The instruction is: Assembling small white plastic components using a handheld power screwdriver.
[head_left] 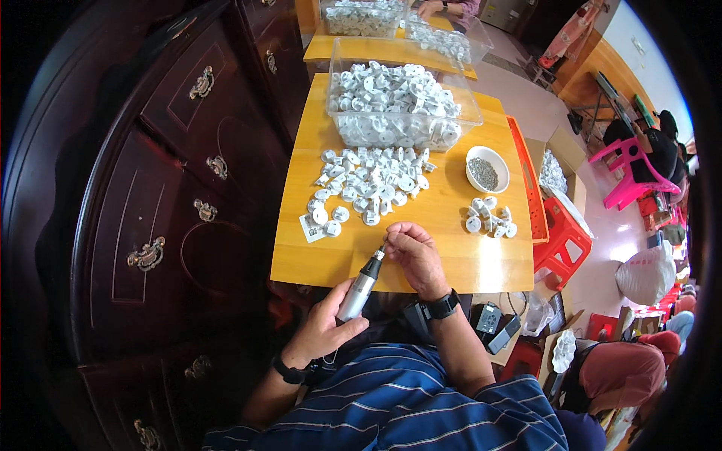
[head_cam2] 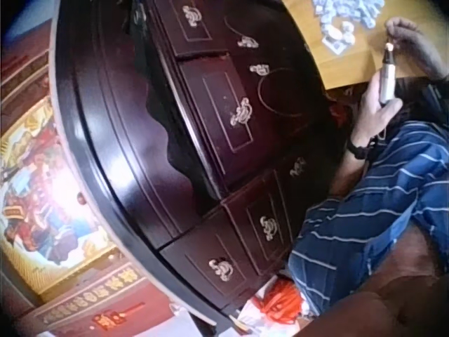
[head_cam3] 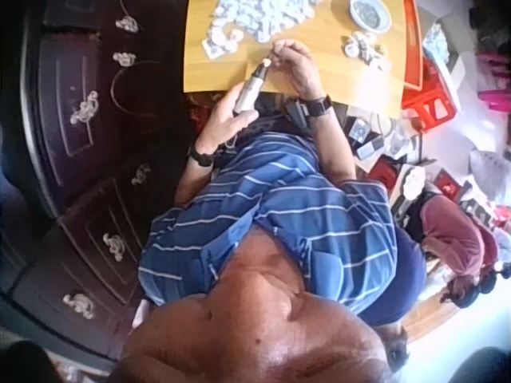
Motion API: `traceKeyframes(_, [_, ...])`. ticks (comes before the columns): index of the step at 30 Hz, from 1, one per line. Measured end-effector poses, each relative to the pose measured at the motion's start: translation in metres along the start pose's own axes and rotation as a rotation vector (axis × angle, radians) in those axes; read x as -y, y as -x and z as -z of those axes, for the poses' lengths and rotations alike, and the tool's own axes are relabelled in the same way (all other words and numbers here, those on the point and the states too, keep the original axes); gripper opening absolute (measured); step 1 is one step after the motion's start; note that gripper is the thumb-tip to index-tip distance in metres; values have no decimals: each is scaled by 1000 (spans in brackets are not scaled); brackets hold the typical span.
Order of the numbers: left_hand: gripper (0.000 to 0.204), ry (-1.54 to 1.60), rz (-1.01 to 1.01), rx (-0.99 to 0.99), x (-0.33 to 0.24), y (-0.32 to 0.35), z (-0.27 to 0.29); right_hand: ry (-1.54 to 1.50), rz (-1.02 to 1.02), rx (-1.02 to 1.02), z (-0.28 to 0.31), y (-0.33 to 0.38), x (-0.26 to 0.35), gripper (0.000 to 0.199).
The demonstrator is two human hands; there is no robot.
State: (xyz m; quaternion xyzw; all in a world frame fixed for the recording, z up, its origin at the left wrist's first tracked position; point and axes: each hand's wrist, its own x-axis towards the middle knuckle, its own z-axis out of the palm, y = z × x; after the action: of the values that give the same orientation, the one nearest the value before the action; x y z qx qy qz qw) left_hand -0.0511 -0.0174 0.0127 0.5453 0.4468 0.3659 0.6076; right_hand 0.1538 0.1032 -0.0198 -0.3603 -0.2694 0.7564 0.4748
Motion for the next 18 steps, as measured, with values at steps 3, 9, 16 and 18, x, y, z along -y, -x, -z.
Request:
traceKeyframes(3, [70, 55, 96, -17, -3, 4, -5, 3, 9, -34, 0, 4, 0, 8])
traceKeyframes(9, [69, 8, 101, -5, 1, 8, -6, -33, 27, -38, 0, 6, -5, 7])
traceKeyframes(16, [65, 251, 146, 54, -3, 9, -7, -133, 21, -27, 1, 7, -10, 7])
traceKeyframes(18, [65, 319, 159, 70, -2, 8, -7, -152, 20, -38, 1, 7, -11, 7])
